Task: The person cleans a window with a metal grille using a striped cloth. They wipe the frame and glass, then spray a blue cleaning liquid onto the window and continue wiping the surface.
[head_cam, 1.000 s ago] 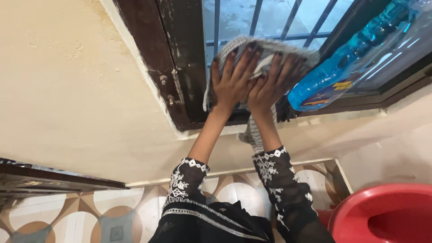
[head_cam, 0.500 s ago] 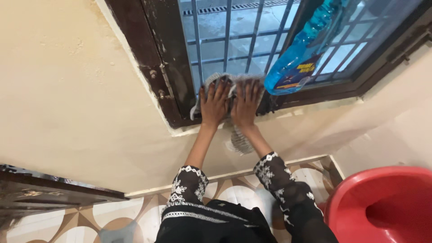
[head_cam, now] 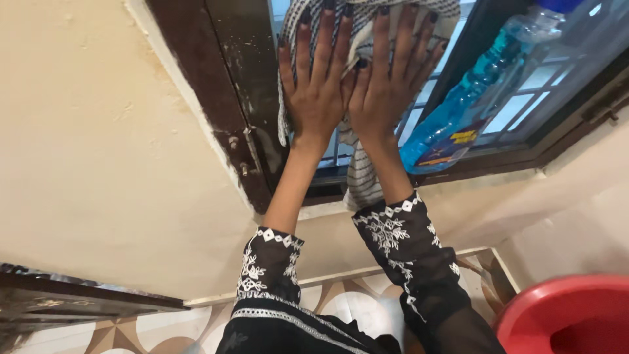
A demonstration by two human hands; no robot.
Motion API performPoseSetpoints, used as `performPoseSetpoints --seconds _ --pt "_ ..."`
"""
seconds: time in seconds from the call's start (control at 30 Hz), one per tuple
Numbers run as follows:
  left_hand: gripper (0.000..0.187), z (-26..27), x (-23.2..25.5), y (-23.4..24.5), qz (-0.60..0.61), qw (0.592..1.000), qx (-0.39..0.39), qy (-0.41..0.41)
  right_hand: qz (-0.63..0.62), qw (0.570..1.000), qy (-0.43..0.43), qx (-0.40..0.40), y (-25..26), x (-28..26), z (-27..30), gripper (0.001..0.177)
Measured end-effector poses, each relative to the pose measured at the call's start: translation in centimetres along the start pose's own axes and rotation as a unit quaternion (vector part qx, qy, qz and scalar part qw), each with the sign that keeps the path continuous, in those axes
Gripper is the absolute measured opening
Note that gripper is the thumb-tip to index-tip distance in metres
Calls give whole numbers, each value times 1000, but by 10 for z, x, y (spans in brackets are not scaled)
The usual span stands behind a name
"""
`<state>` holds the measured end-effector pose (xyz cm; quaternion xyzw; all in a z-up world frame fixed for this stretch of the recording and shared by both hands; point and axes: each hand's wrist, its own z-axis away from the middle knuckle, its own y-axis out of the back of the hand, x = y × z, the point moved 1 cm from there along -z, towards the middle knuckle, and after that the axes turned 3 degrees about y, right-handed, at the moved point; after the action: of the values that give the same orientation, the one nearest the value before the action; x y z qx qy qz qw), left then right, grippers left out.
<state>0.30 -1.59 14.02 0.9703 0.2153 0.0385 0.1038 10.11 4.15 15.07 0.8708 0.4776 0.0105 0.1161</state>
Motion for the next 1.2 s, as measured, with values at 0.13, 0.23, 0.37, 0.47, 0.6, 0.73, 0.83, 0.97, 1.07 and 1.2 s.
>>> performPoseSetpoints --seconds 0.13,0.23,0.37,0.47,0.6,0.73,0.83,0.97,1.07,1.2 --pt "51 15 -1 -2 -6 1000 -28 -4 4 1000 -14 -9 -5 4 17 53" --pt "51 27 -1 -2 -13 999 -40 -13 -2 1000 -23 -4 -8 5 30 53" --pt "53 60 -2 -10 -23 997 -64 -22 -12 999 -49 0 -21 8 66 54" --pt "54 103 -5 -27 -17 999 -48 -20 -24 998 -53 -9 -36 15 110 53" --pt "54 184 -10 -46 11 997 -71 -23 -30 997 -37 -65 -48 25 194 52" --pt "54 246 -17 -27 53 982 -179 -25 -44 985 -46 -160 -38 20 260 55" --pt "57 229 -19 -11 77 975 -207 -19 -73 984 -39 -160 -21 15 248 55" --pt "62 132 -12 7 99 980 -170 -5 -97 987 -12 -130 3 11 147 53" --pt "59 44 -5 13 96 990 -104 5 -57 994 0 -89 10 7 59 52" --pt "54 -21 -5 14 85 995 -42 -4 -14 999 15 -37 7 0 1 51"
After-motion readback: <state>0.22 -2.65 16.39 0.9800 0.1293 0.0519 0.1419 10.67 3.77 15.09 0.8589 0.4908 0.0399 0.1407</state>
